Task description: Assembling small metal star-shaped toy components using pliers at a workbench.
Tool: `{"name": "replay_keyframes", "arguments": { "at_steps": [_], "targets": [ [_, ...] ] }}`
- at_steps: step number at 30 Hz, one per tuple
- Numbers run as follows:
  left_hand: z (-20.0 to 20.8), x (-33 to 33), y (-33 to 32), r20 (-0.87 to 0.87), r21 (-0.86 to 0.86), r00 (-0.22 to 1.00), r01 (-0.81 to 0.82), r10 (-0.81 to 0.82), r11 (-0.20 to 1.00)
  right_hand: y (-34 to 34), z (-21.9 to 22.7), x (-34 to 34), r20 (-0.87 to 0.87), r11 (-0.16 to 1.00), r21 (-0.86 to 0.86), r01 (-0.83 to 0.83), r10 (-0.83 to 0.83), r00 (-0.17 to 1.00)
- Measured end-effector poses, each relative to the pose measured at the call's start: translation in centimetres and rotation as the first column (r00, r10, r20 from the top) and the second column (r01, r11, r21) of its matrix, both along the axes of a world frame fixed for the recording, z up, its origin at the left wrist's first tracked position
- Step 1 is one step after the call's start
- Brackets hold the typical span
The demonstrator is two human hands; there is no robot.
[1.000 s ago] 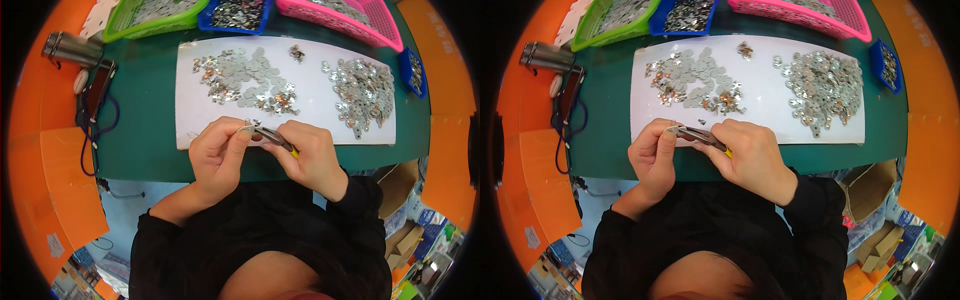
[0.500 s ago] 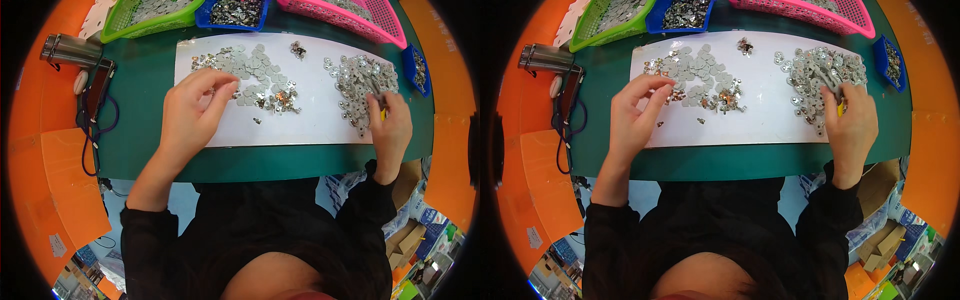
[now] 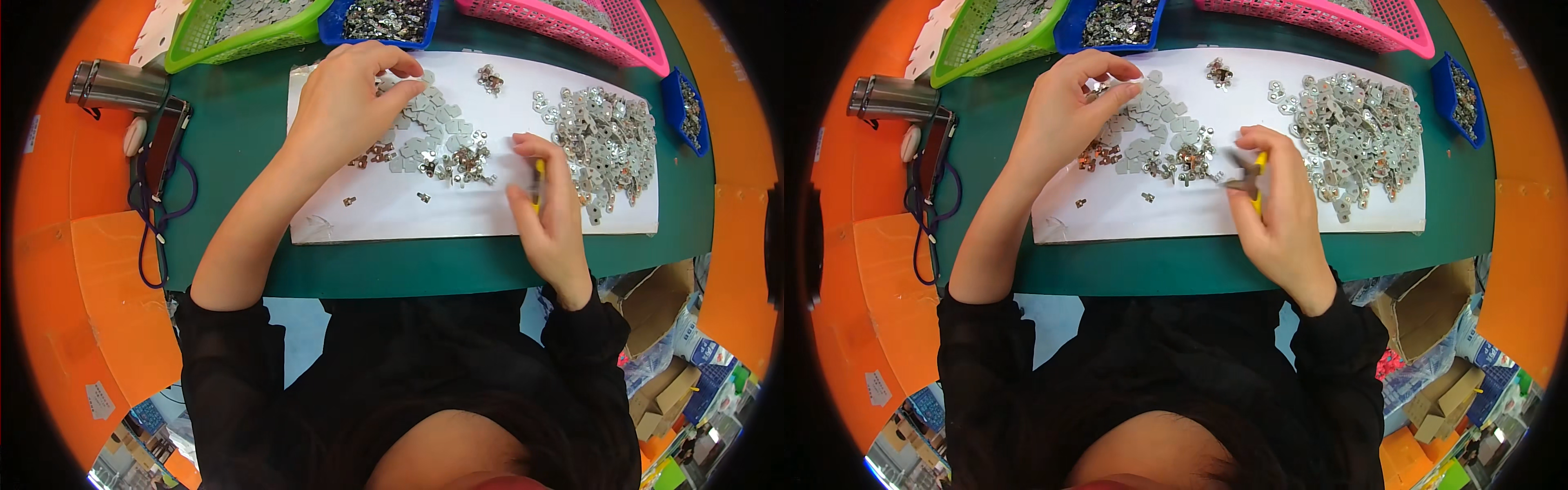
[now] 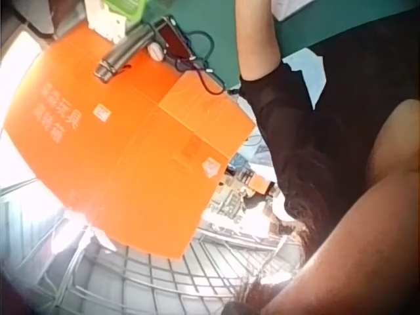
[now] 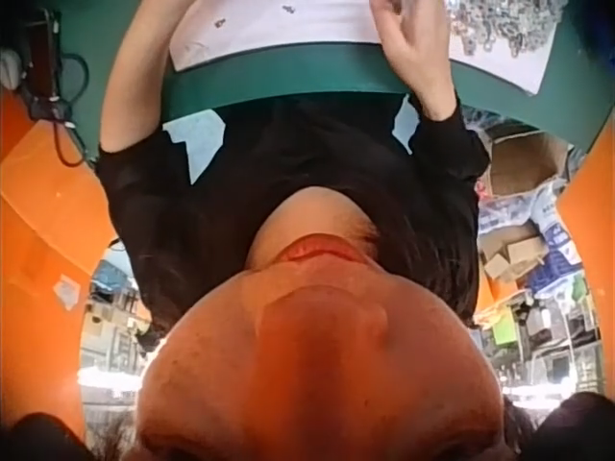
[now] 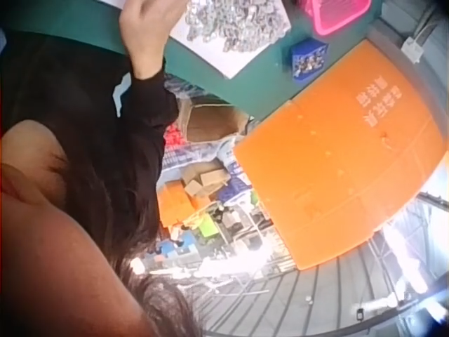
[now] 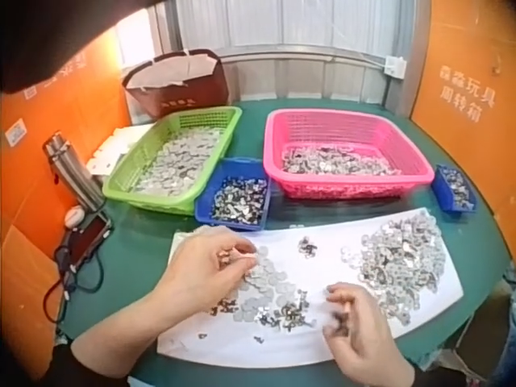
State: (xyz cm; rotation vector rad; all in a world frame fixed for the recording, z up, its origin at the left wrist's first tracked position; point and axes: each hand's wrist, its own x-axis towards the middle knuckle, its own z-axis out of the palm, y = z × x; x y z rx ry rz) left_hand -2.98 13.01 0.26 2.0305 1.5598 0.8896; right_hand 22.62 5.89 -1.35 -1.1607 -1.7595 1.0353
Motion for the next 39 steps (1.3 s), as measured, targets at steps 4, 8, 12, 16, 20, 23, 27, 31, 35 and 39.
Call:
{"name": "replay_keyframes", "arguments": {
  "at_steps": [4, 8, 12, 16, 20, 23, 27, 31, 35, 39],
  "targets": [
    [-1.2, 0.2, -0.3, -0.197, 0.198, 0.980, 0.038, 0.002, 0.979, 0.2, -0.1, -0.4, 0.027, 1.000, -0.017, 0.004, -0.004, 1.000],
    [-1.4, 0.7, -0.7, -0.210, 0.122, 0.976, 0.090, -0.063, 0.988, 1.1, -0.6, 0.2, -0.088, 0.993, 0.116, 0.036, -0.026, 0.996],
    [-1.1, 0.3, -0.7, -0.175, 0.017, 0.978, 0.115, -0.110, 0.993, 1.0, -1.1, 0.1, -0.189, 0.995, 0.101, -0.008, 0.027, 0.982],
    [-1.2, 0.2, -0.5, -0.111, 0.014, 0.979, 0.172, -0.169, 0.985, 1.1, -1.5, 0.5, -0.351, 0.996, 0.083, -0.016, 0.045, 0.935],
    [-1.2, -0.2, 0.0, -0.043, -0.061, 0.971, 0.234, -0.237, 0.970, 1.1, -0.2, 0.5, -0.248, 0.991, 0.130, 0.024, 0.009, 0.969],
    [-1.2, -0.4, -0.3, 0.119, -0.162, 0.963, 0.260, -0.243, 0.952, 0.8, 1.4, 0.4, -0.017, 0.992, 0.121, 0.020, -0.018, 1.000],
    [0.3, -0.2, -1.2, 0.360, -0.259, 0.932, 0.140, -0.039, 0.956, 0.9, 1.4, 0.2, 0.279, 0.979, 0.205, 0.018, -0.076, 0.957],
    [1.2, -0.7, -3.0, 0.751, -0.421, 0.630, 0.227, 0.197, 0.878, 1.1, 0.7, -0.2, 0.470, 0.908, 0.407, -0.099, -0.116, 0.875],
    [1.2, -1.0, -5.5, 0.834, -0.530, 0.379, 0.348, 0.401, 0.773, 1.2, 0.8, -0.1, 0.505, 0.888, 0.442, -0.126, -0.130, 0.853],
    [1.2, 0.1, -7.4, 0.809, -0.579, 0.329, 0.302, 0.487, 0.757, 1.6, 0.8, 0.0, 0.445, 0.910, 0.409, -0.075, -0.127, 0.886]
  ]
}}
